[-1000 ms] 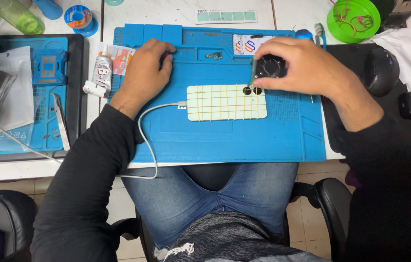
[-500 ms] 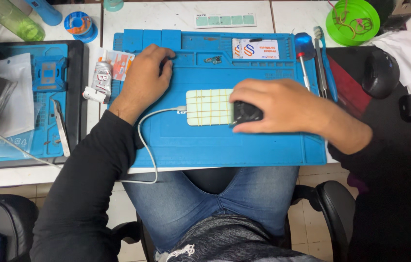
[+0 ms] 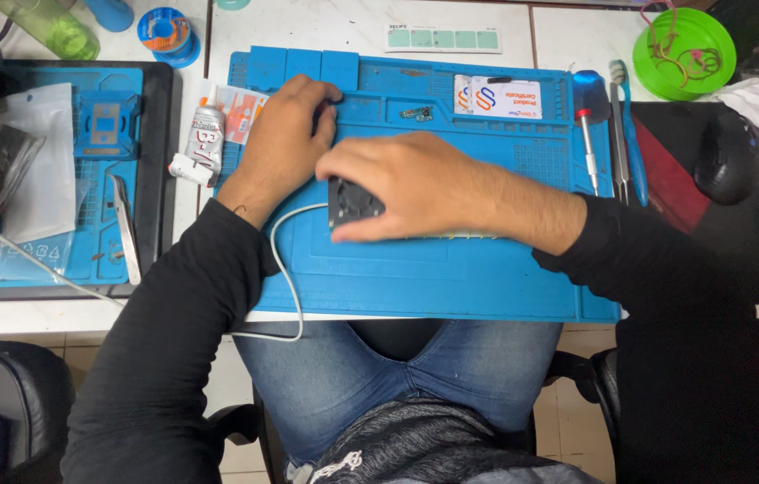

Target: The person applies adhesive to the back of a smartphone using a small green bottle, then uses a small fan to dry the adhesive. The phone is secured with rubber bands and placed on a blue work mat.

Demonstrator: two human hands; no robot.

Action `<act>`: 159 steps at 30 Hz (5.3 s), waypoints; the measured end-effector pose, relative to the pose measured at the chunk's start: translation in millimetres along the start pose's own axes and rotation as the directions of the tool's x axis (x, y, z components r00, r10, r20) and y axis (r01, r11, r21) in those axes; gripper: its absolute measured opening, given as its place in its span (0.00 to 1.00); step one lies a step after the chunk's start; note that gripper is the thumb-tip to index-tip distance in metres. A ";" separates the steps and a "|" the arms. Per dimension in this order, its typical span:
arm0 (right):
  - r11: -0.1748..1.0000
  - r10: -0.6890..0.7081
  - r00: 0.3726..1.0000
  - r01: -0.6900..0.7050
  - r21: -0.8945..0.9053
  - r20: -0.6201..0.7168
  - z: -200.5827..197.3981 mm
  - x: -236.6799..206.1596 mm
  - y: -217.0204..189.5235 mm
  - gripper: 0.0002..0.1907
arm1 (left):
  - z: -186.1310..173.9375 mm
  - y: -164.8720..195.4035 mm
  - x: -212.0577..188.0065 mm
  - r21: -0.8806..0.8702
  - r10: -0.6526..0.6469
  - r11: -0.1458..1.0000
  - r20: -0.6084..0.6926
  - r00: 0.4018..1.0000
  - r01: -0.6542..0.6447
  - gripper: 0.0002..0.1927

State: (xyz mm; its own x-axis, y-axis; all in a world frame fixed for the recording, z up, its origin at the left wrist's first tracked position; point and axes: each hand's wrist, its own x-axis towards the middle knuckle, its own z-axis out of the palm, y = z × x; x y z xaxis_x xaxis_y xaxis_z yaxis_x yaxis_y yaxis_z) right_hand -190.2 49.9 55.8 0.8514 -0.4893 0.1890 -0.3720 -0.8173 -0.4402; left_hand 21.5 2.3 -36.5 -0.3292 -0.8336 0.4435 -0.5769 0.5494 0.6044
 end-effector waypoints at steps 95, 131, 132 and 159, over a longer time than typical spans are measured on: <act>0.799 0.500 0.775 -0.585 -0.139 -0.386 -40.7 -204.0 154.9 0.17 | 16.3 175.3 -37.7 -0.270 0.156 0.962 0.390 0.908 -0.050 0.32; 0.826 0.482 0.796 -0.552 -0.112 -0.367 -44.9 -210.4 165.0 0.06 | 21.1 119.6 40.4 -0.178 0.051 0.984 0.338 0.940 0.011 0.37; 0.828 0.476 0.799 -0.548 -0.117 -0.367 -45.0 -210.6 165.7 0.06 | 27.8 122.3 42.4 -0.196 0.071 0.981 0.351 0.934 -0.001 0.37; 0.807 0.531 0.777 -0.585 -0.078 -0.338 -47.5 -207.0 173.8 0.10 | 48.2 185.3 12.4 -0.366 0.266 0.926 0.450 0.853 -0.096 0.34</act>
State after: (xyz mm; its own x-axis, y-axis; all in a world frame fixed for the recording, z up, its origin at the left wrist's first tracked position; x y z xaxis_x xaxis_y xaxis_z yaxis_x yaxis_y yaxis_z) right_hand -448.6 -5.4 -18.1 0.3395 -0.9169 0.2100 -0.8273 -0.3973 -0.3972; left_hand -125.6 91.0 49.1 -0.7704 -0.5901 0.2413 -0.2291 0.6094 0.7590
